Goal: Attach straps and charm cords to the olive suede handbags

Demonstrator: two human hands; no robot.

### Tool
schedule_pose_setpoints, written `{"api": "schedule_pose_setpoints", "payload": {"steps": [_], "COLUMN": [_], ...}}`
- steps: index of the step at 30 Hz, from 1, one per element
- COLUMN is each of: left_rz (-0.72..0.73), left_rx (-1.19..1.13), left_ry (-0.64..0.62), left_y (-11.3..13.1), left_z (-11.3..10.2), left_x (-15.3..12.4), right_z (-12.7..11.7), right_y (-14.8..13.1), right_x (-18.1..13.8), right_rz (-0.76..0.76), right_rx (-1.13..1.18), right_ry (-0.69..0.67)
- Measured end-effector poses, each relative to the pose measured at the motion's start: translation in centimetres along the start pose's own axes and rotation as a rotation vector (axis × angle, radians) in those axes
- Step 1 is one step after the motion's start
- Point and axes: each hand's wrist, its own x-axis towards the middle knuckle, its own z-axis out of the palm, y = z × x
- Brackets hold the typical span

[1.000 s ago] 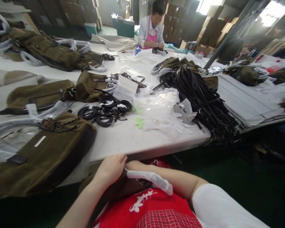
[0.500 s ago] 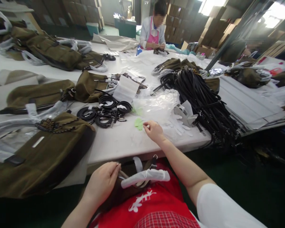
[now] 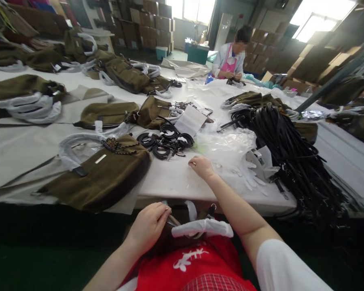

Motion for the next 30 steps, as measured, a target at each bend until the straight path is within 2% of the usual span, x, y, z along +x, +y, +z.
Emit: {"api": "schedule_pose_setpoints", "payload": {"steps": [8,13,19,23,30], "left_rz": [-0.031,-0.040,0.000,0.039,-0.011], "left_rx": [-0.046,-0.006,0.015,0.016,0.036], "left_ry": [-0.023,-0.106,-0.170,-0.197,-0.196], "left_y": [0.4,-0.1,0.0,0.5,1.0], "left_z": [-0.4,0.1,2.0,3.0,3.8], "left_x": [0.6,4.3,9.2,10.7,11.7], "right_z": [0.4,0.1,-0.6,-0.9,-0.5], "right_y": [0.6,0.0,0.3,0.7,1.0], "right_x": [-1.4,-4.0,-5.8,-6.0,-6.2], "right_rz": [-0.159,-0.306,-0.384,-0.442,-0.475], "right_rx": [0.045,0.051,0.044,0.046,0.015], "right_ry": [-0.030,-0.097,-0.137,-0.165,-0.166]}}
